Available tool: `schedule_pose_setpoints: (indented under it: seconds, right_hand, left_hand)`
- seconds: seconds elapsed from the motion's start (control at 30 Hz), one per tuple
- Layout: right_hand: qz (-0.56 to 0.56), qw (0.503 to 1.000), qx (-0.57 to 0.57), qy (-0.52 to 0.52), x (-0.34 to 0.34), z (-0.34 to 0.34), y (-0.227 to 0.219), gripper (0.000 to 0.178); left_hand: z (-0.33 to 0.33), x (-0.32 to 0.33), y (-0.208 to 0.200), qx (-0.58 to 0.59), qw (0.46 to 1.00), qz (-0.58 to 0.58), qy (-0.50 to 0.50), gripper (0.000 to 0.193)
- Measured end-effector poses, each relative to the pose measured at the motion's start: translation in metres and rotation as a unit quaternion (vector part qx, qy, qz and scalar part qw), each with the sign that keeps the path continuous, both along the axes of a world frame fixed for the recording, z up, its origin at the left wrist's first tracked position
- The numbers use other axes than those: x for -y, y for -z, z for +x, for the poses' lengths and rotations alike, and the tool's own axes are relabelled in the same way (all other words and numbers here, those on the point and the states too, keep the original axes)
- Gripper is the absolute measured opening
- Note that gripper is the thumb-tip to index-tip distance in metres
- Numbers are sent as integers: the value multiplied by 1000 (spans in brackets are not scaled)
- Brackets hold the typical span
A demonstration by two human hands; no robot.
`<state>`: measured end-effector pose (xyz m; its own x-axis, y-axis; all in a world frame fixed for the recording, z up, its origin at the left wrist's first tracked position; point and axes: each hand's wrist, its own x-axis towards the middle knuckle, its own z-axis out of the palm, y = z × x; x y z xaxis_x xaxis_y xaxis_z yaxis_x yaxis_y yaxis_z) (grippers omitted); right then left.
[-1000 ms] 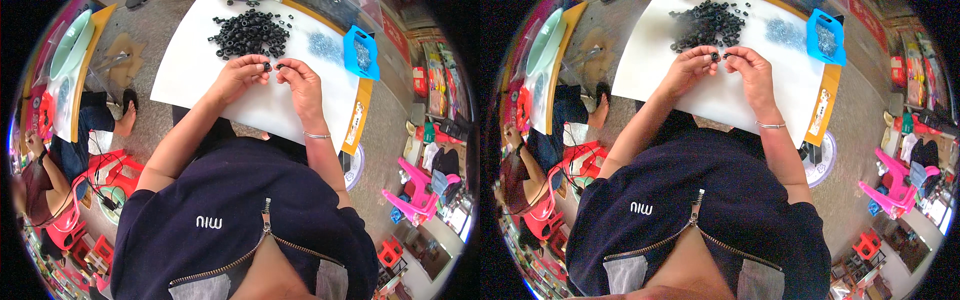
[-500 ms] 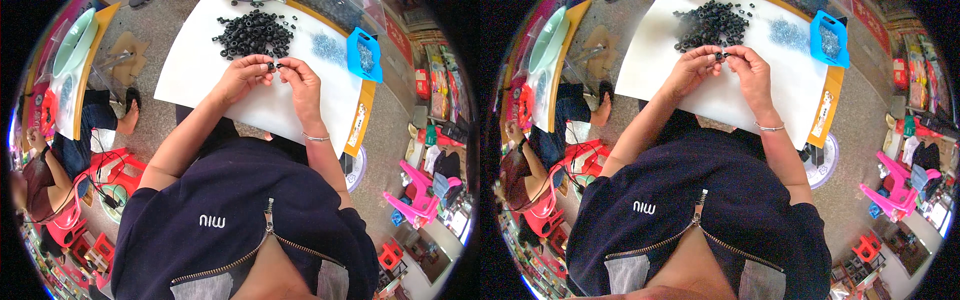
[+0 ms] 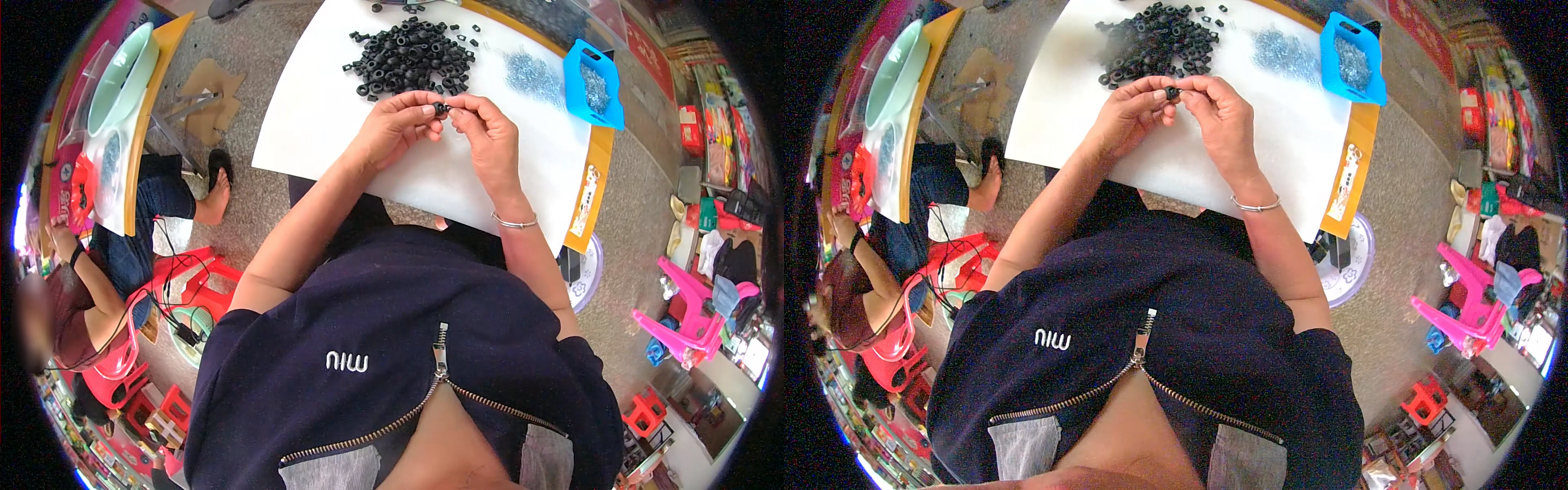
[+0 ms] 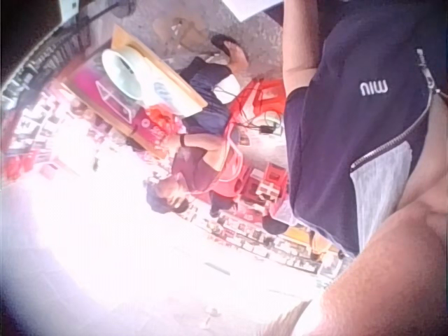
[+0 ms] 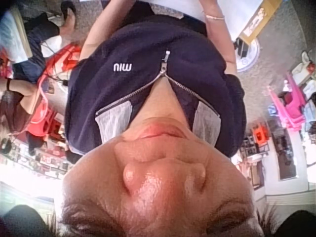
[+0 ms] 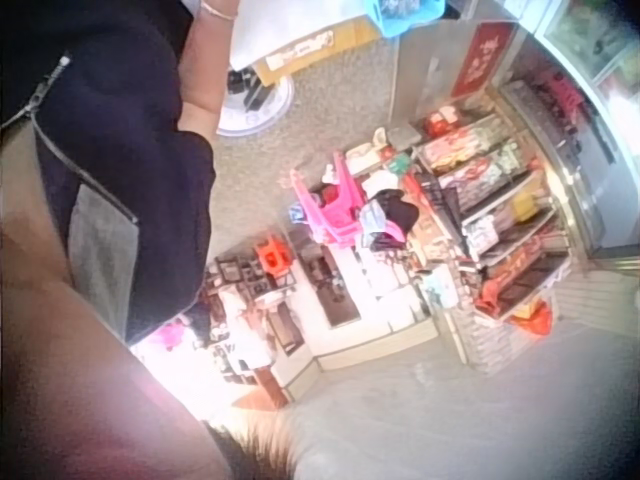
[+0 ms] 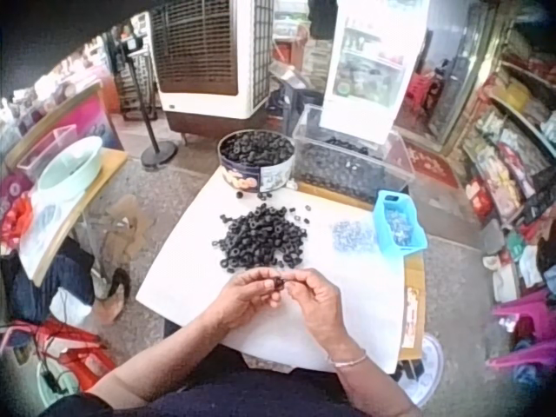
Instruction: Manually assembling small black plastic components by inserting blue pins into them.
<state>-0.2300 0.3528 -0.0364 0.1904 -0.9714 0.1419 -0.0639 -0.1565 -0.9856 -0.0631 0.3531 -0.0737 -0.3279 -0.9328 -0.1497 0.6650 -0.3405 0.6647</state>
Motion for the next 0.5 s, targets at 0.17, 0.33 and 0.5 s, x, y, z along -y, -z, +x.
schedule_pose_setpoints:
  seconds: [0.17,0.33,0.5]
  right_hand:
    - [-41,998,-44,7,1,0,1,13]
    - [-162,976,-144,-7,5,-5,-1,13]
    - [-221,961,-164,-35,8,-8,-2,11]
  left_hand:
    - [0,2,3,3,1000,8,1,23]
    - [-1,2,2,20,1000,16,1,22]
    - [-1,2,2,33,999,12,1,21]
